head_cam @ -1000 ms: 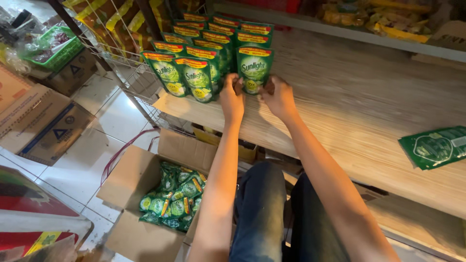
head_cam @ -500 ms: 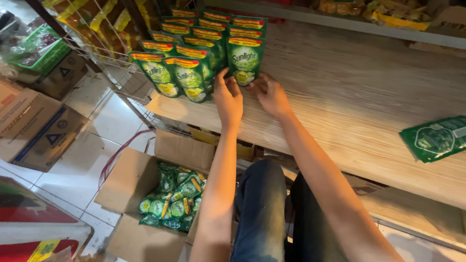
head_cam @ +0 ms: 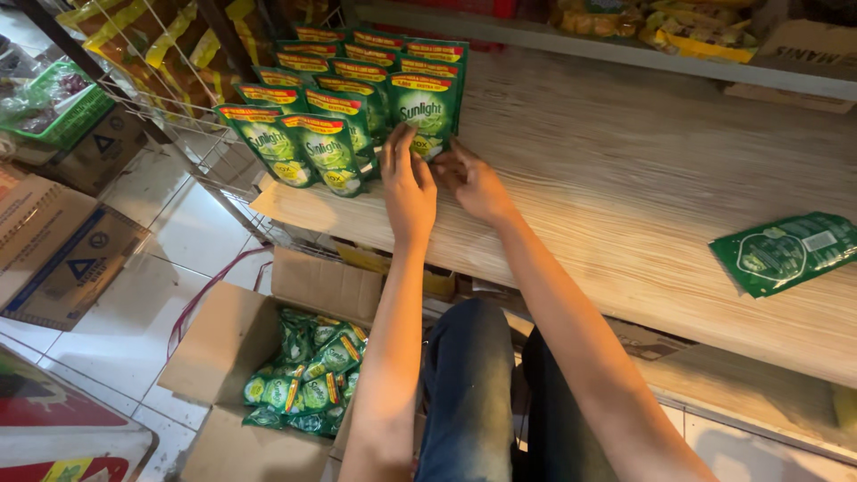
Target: The person takes green soap packets from a cardboard box and arranges them in rows on a wooden shelf by hand.
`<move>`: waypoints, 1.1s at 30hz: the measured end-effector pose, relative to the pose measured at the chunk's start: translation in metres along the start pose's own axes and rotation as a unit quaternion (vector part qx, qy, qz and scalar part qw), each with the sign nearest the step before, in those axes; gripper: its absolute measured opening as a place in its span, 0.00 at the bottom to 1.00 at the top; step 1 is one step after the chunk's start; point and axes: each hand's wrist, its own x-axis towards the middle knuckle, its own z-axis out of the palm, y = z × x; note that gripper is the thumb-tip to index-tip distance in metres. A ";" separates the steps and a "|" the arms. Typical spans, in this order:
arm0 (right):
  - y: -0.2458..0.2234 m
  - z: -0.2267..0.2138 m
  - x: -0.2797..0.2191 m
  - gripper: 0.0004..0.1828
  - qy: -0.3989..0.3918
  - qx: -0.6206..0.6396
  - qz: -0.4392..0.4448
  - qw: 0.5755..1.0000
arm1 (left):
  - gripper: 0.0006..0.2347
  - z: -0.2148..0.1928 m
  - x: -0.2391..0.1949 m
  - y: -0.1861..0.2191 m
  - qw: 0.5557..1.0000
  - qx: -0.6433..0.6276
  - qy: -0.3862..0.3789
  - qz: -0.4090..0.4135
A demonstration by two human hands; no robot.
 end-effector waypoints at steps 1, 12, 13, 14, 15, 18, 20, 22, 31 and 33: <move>-0.001 -0.001 0.000 0.40 0.000 0.004 0.000 1.000 | 0.17 0.000 0.001 0.000 1.000 0.005 -0.004 -0.003; -0.027 -0.002 -0.016 0.29 0.084 -0.075 -0.056 0.992 | 0.14 0.002 -0.001 0.004 0.995 0.074 -0.015 0.058; -0.034 -0.003 -0.021 0.29 0.113 -0.112 -0.075 0.984 | 0.14 0.003 -0.002 0.005 0.995 0.070 -0.029 0.066; -0.041 -0.006 -0.032 0.29 0.144 -0.150 -0.089 0.974 | 0.13 0.003 -0.004 0.006 0.994 0.064 -0.049 0.073; -0.048 -0.010 -0.046 0.30 0.137 -0.105 -0.100 0.980 | 0.12 0.001 -0.005 0.007 0.993 0.057 -0.068 0.081; -0.071 -0.033 -0.111 0.29 0.144 -0.002 -0.099 0.985 | 0.13 0.002 -0.006 0.012 0.990 0.040 -0.094 0.102; -0.084 -0.056 -0.162 0.25 0.166 0.038 -0.047 0.984 | 0.12 0.000 -0.005 0.017 0.985 0.050 -0.114 0.117; -0.092 -0.097 -0.201 0.26 0.217 -0.096 -0.052 0.970 | 0.13 0.000 -0.008 0.025 0.984 0.028 -0.129 0.118; -0.078 -0.214 -0.264 0.34 0.328 -0.540 0.104 0.768 | 0.17 0.010 -0.041 0.064 0.974 0.009 -0.223 0.045; -0.074 -0.196 -0.258 0.36 0.282 -0.566 0.136 0.763 | 0.17 0.011 -0.053 0.071 0.974 0.012 -0.222 0.047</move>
